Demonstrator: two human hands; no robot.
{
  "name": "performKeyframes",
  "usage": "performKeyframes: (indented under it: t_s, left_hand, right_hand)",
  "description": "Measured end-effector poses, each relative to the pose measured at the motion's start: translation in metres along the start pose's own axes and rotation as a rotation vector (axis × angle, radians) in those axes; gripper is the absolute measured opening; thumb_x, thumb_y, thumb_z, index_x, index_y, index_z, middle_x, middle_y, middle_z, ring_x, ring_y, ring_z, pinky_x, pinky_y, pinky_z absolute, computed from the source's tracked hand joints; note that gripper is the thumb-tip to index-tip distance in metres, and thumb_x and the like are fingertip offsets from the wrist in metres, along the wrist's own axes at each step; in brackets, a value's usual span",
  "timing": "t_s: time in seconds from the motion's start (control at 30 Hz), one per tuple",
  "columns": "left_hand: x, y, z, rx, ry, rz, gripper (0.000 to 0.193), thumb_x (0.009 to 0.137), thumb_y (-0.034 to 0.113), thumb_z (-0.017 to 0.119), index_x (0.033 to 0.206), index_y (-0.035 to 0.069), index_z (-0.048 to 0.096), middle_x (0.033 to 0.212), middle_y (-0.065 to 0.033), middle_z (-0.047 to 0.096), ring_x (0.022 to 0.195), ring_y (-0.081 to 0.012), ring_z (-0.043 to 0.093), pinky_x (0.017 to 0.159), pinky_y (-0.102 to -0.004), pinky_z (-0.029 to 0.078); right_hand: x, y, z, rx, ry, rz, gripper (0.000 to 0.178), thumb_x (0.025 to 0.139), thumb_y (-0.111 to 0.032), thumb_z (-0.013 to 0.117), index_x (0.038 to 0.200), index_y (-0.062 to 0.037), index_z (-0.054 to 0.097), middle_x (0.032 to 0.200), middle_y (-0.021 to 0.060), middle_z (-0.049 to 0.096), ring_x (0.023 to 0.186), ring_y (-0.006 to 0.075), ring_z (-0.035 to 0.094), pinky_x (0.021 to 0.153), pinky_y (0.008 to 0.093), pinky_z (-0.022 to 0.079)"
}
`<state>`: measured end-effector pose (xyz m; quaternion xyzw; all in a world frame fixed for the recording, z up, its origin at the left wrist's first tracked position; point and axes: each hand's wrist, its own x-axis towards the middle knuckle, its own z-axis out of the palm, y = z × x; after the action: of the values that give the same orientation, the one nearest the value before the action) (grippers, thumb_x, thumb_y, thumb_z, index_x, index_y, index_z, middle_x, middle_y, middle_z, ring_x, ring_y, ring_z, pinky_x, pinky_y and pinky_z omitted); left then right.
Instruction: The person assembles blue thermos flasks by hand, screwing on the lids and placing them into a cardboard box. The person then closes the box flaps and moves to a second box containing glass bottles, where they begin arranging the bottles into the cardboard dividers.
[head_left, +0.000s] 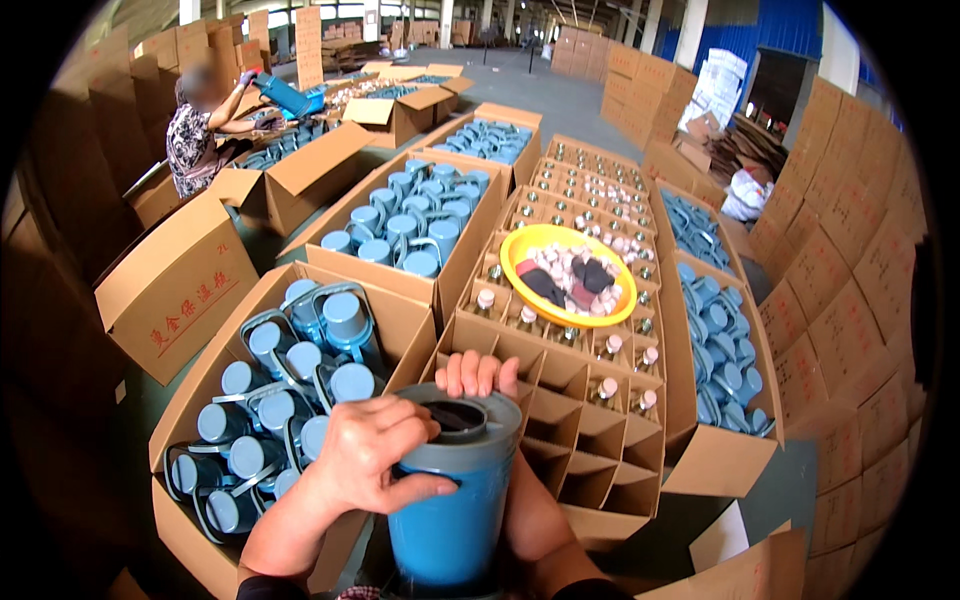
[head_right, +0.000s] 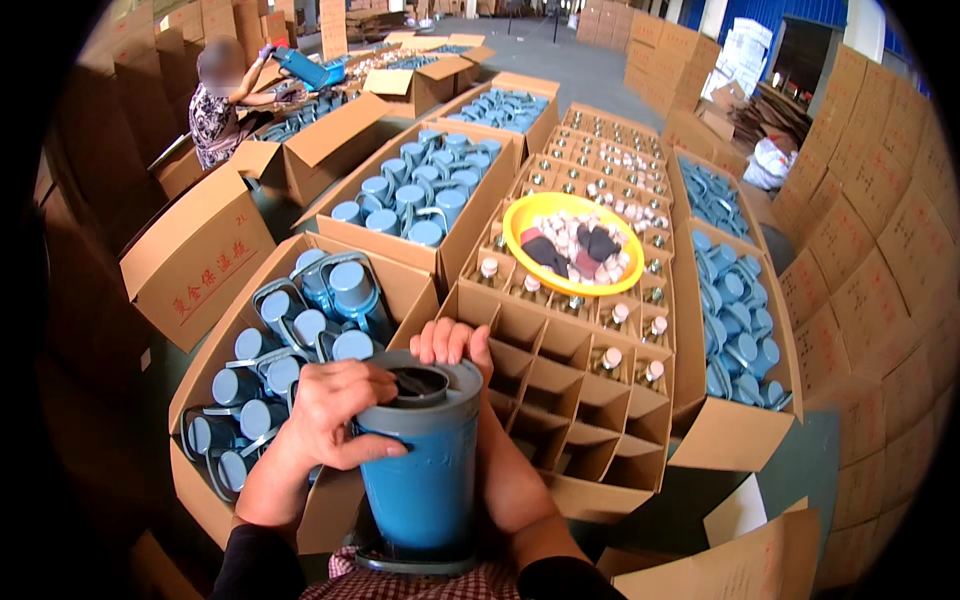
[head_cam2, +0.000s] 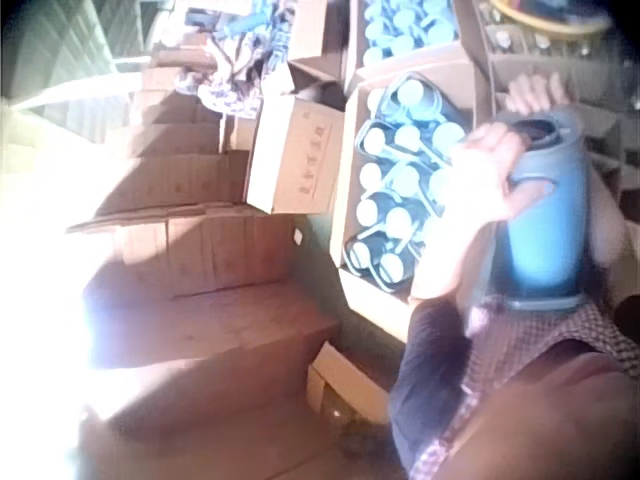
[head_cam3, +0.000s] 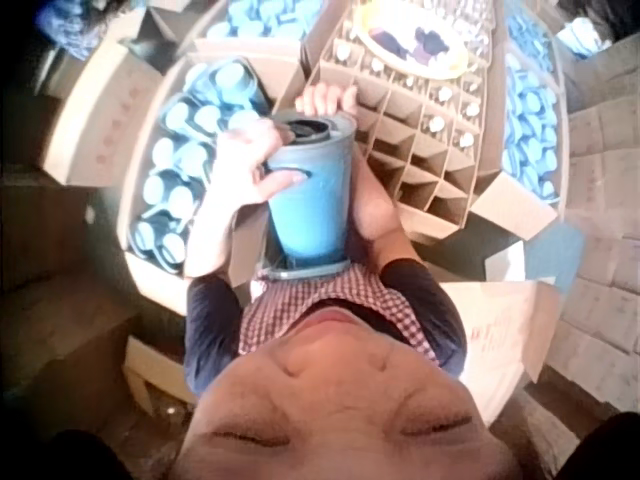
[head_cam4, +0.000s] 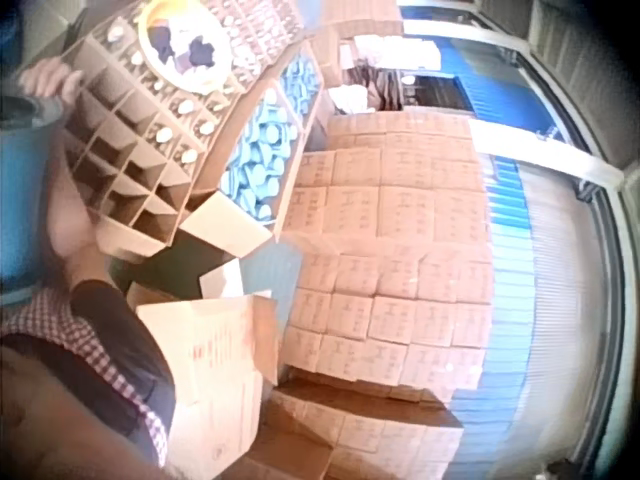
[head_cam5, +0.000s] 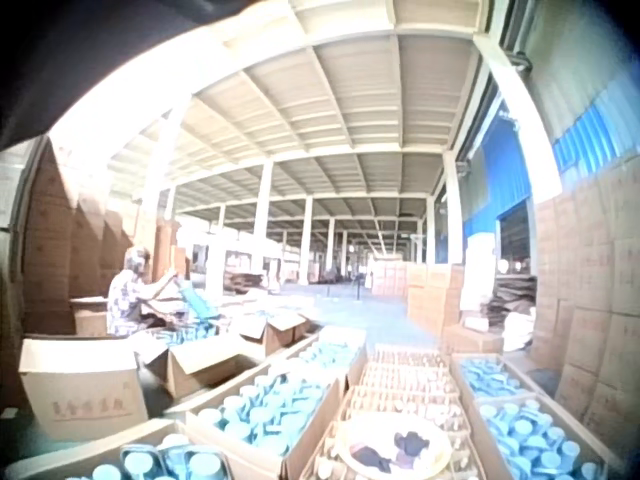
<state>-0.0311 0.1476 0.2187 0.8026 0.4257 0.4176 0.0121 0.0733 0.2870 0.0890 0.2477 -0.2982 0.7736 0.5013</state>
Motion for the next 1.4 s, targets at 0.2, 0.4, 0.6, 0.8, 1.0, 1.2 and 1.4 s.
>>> performKeyframes:
  t_s: [0.2, 0.4, 0.6, 0.8, 1.0, 1.2, 1.4]
  left_hand:
    - [-0.003, -0.001, -0.005, -0.022, -0.032, 0.005, 0.045, 0.057, 0.035, 0.082, 0.079, 0.0, 0.062, 0.078, -0.0132, 0.064, 0.067, -0.0286, 0.064, 0.057, -0.0333, 0.052]
    - [0.025, 0.02, -0.002, 0.132, -0.116, -0.045, 0.036, 0.063, 0.033, 0.079, 0.078, 0.005, 0.062, 0.077, -0.0074, 0.061, 0.066, -0.0264, 0.062, 0.059, -0.0333, 0.05]
    - [0.007, -0.011, 0.014, -0.135, 0.123, 0.106, 0.015, 0.075, 0.02, 0.069, 0.071, 0.007, 0.062, 0.076, -0.0069, 0.061, 0.073, -0.0236, 0.062, 0.062, -0.0335, 0.051]
    - [0.004, -0.028, 0.003, -0.283, 0.02, -0.052, 0.024, 0.075, 0.024, 0.069, 0.071, 0.003, 0.059, 0.074, -0.0103, 0.059, 0.076, -0.028, 0.06, 0.068, -0.0368, 0.048]
    - [0.004, -0.008, 0.017, -0.216, 0.051, -0.003, 0.02, 0.078, 0.022, 0.067, 0.076, 0.002, 0.063, 0.08, -0.011, 0.062, 0.077, -0.0283, 0.062, 0.068, -0.0349, 0.05]
    - [0.013, -0.01, 0.005, -0.163, -0.07, -0.091, 0.027, 0.072, 0.026, 0.072, 0.07, 0.003, 0.057, 0.071, -0.0092, 0.053, 0.07, -0.0281, 0.057, 0.062, -0.0369, 0.047]
    - [0.002, -0.024, 0.02, -0.215, 0.069, 0.05, 0.025, 0.073, 0.027, 0.07, 0.067, 0.006, 0.059, 0.077, -0.0059, 0.055, 0.079, -0.0246, 0.059, 0.067, -0.0357, 0.047]
  right_hand:
    - [0.002, -0.003, 0.008, 0.06, -0.034, 0.017, 0.058, 0.102, -0.043, 0.019, 0.063, -0.0101, 0.047, 0.069, 0.0025, 0.047, 0.069, 0.0185, 0.047, 0.071, 0.0338, 0.041]
    - [0.003, -0.005, -0.001, 0.049, 0.104, 0.121, 0.055, 0.097, -0.053, 0.027, 0.072, -0.0106, 0.05, 0.074, 0.001, 0.046, 0.074, 0.0191, 0.042, 0.076, 0.0363, 0.036]
    - [-0.02, -0.057, 0.02, -0.729, 0.289, 0.116, 0.051, 0.096, -0.045, 0.039, 0.078, -0.0017, 0.059, 0.076, 0.0126, 0.063, 0.078, 0.0296, 0.062, 0.09, 0.0481, 0.044]
    - [-0.02, -0.086, 0.044, -0.708, 0.269, 0.101, 0.049, 0.097, -0.043, 0.038, 0.095, 0.0022, 0.057, 0.094, 0.0229, 0.065, 0.092, 0.0343, 0.064, 0.089, 0.0445, 0.047]
    - [-0.022, -0.065, 0.032, -0.753, 0.245, 0.164, 0.057, 0.097, -0.045, 0.036, 0.1, 0.0094, 0.053, 0.092, 0.0217, 0.066, 0.095, 0.0349, 0.063, 0.093, 0.0451, 0.045]
    - [-0.02, -0.076, 0.021, -0.339, 0.299, 0.233, 0.06, 0.096, -0.052, 0.032, 0.115, 0.0016, 0.049, 0.098, 0.0207, 0.065, 0.103, 0.0331, 0.06, 0.093, 0.0445, 0.045]
    - [-0.017, -0.072, 0.037, -0.571, 0.109, 0.33, 0.083, 0.089, -0.067, 0.031, 0.125, 0.0054, 0.048, 0.104, 0.0235, 0.064, 0.112, 0.0358, 0.055, 0.101, 0.0456, 0.038]
